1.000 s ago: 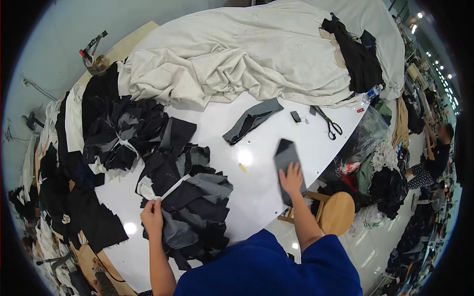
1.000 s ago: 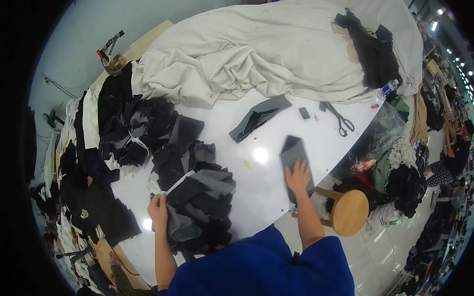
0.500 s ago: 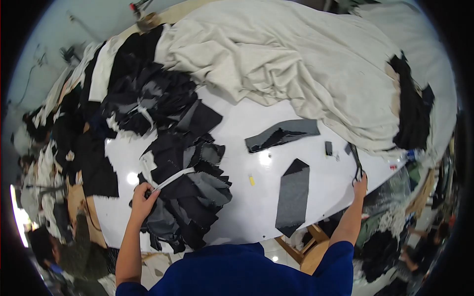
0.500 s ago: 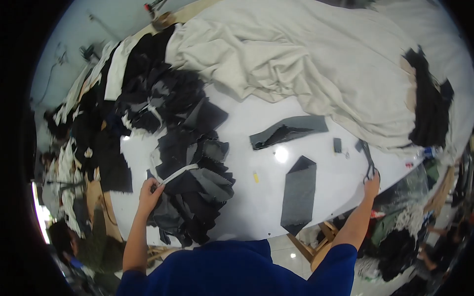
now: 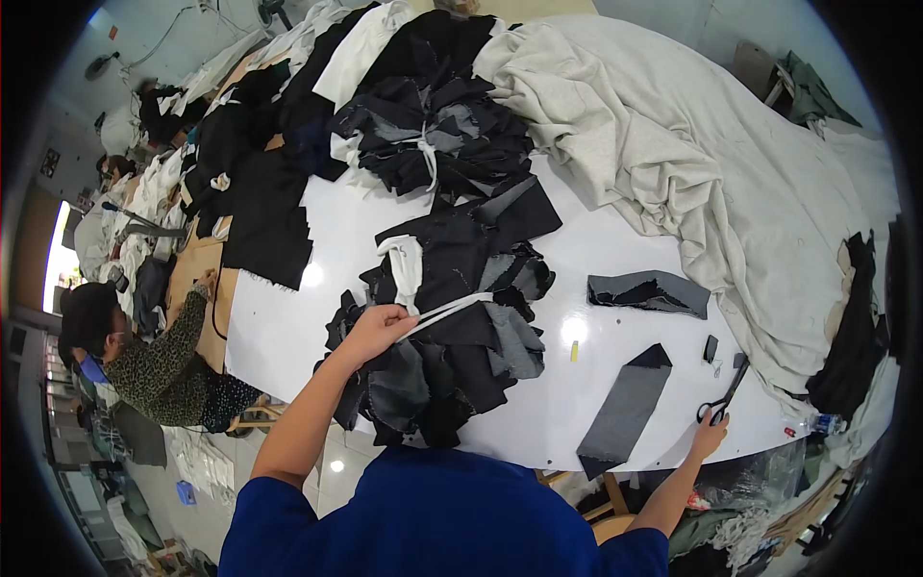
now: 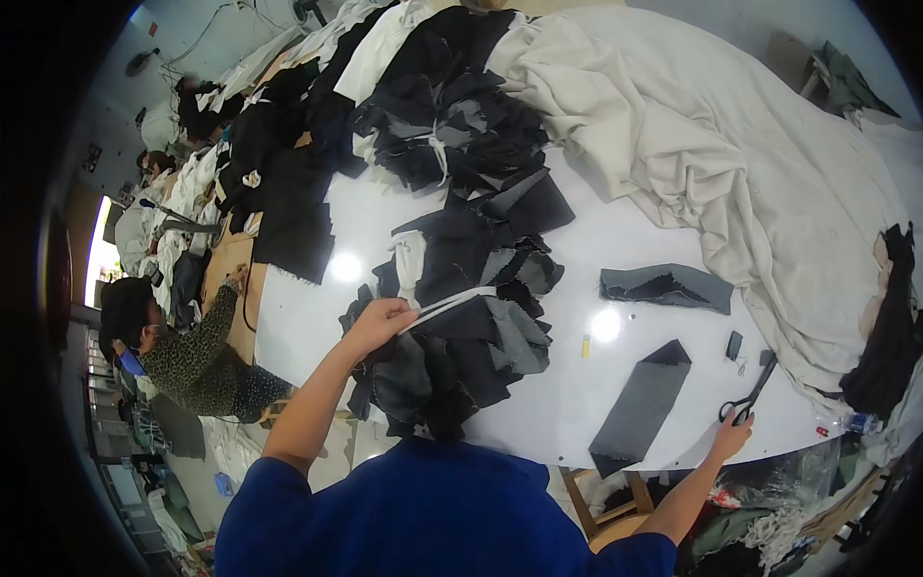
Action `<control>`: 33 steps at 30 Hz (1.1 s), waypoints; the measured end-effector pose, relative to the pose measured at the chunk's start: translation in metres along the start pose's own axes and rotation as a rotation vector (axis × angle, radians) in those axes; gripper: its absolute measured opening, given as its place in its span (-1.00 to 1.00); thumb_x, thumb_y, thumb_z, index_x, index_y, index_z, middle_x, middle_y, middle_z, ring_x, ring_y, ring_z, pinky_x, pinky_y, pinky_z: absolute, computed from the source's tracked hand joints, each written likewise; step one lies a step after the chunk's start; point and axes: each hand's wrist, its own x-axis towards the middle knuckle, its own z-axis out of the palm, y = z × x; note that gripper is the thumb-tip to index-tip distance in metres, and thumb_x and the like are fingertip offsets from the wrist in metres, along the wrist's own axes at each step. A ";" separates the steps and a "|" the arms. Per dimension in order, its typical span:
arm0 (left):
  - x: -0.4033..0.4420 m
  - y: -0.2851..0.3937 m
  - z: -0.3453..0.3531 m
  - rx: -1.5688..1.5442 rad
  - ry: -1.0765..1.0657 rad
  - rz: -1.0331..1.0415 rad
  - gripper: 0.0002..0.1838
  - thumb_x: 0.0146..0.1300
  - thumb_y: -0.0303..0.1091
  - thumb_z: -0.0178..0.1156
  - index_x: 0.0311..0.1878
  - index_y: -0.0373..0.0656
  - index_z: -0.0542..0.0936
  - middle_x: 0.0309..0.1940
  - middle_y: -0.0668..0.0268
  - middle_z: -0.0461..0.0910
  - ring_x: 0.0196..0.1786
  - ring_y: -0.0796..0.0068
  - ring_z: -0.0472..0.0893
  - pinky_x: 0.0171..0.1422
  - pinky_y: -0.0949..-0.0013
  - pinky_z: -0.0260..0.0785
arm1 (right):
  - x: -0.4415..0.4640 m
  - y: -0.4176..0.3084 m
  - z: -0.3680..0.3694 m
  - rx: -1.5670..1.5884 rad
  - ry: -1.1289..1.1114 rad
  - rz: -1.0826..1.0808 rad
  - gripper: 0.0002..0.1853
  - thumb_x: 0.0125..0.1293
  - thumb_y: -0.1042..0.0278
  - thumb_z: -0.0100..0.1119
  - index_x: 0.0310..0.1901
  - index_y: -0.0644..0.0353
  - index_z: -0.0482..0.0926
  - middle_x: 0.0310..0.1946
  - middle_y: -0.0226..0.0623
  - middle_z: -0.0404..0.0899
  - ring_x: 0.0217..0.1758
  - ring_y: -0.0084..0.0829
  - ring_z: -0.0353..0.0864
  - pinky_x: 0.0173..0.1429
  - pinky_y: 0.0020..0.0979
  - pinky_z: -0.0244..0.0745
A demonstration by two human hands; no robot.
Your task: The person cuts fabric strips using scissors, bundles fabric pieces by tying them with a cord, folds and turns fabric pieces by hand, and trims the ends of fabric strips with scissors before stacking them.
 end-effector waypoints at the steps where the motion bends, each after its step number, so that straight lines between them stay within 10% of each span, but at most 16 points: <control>1: -0.005 0.005 -0.003 0.021 -0.024 -0.012 -0.75 0.38 -0.23 0.22 -0.30 -0.24 0.60 -0.52 0.54 0.44 -0.41 0.74 0.38 -0.30 0.54 0.20 | 0.000 -0.003 0.000 0.004 0.001 -0.006 -0.25 0.32 -0.18 0.14 0.44 0.01 0.25 0.13 0.16 0.50 0.17 0.15 0.52 0.20 0.01 0.45; 7: -0.004 -0.016 0.002 0.142 0.345 0.573 -0.82 0.32 -0.33 0.23 -0.23 -0.29 0.59 -0.31 0.26 0.55 -0.31 0.42 0.55 -0.21 0.38 0.37 | -0.014 -0.024 -0.006 -0.049 -0.151 -0.031 -0.08 0.13 0.06 0.30 0.51 -0.08 0.07 0.16 0.14 0.48 0.17 0.17 0.53 0.21 0.02 0.47; 13: 0.006 -0.005 -0.015 0.043 0.065 0.191 -0.76 0.40 -0.25 0.16 -0.21 -0.27 0.58 -0.31 0.25 0.56 -0.25 0.42 0.51 -0.10 0.38 0.37 | 0.003 0.017 0.026 0.533 -0.237 0.214 0.05 -0.01 0.16 0.34 0.53 0.15 0.03 0.12 0.01 0.56 0.15 -0.06 0.58 0.29 -0.22 0.41; 14: 0.008 -0.008 -0.016 0.041 0.056 0.197 -0.76 0.40 -0.25 0.16 -0.21 -0.27 0.58 -0.31 0.25 0.56 -0.25 0.42 0.51 -0.10 0.38 0.37 | -0.003 0.015 0.021 0.615 -0.252 0.285 -0.20 0.01 0.12 0.43 0.29 0.28 0.38 -0.23 -0.26 0.63 -0.27 -0.30 0.63 -0.11 -0.37 0.55; 17: 0.009 -0.016 -0.018 0.163 0.082 0.409 -0.76 0.35 -0.24 0.21 -0.23 -0.26 0.59 -0.24 0.23 0.53 -0.19 0.37 0.53 -0.05 0.35 0.37 | -0.049 -0.039 -0.060 0.923 -0.520 0.667 -0.62 0.13 0.03 0.51 -0.51 0.00 0.46 -0.80 -0.64 0.19 -0.82 -0.66 0.05 -0.72 -0.49 -0.13; 22: 0.017 -0.017 -0.022 0.378 0.320 0.578 -0.80 0.21 -0.22 0.28 -0.25 -0.15 0.64 -0.17 0.22 0.55 -0.06 0.13 0.57 0.03 0.17 0.43 | -0.089 -0.031 -0.085 1.343 -0.660 0.389 -0.80 0.21 0.26 0.39 -0.21 0.15 0.63 -0.50 -0.54 0.48 -0.50 -0.62 0.38 -0.41 -0.59 0.24; 28: 0.039 -0.005 -0.017 0.673 0.573 0.766 -0.83 0.13 -0.24 0.33 -0.33 -0.11 0.60 -0.22 0.27 0.55 -0.09 0.19 0.58 -0.09 0.13 0.43 | -0.219 -0.092 -0.151 1.559 -0.577 0.058 -0.26 0.10 0.58 0.31 0.35 0.32 0.26 -0.04 -0.20 0.53 0.00 -0.39 0.51 0.12 -0.36 0.42; 33: 0.018 -0.012 0.008 0.742 0.372 0.988 -0.76 0.15 -0.26 0.31 -0.14 -0.07 0.56 -0.28 0.28 0.54 -0.18 0.24 0.57 -0.17 0.16 0.41 | -0.228 -0.120 -0.149 1.497 -0.570 0.019 -0.37 0.13 0.66 0.18 0.30 0.36 0.30 -0.24 -0.33 0.42 -0.34 -0.50 0.42 -0.26 -0.53 0.33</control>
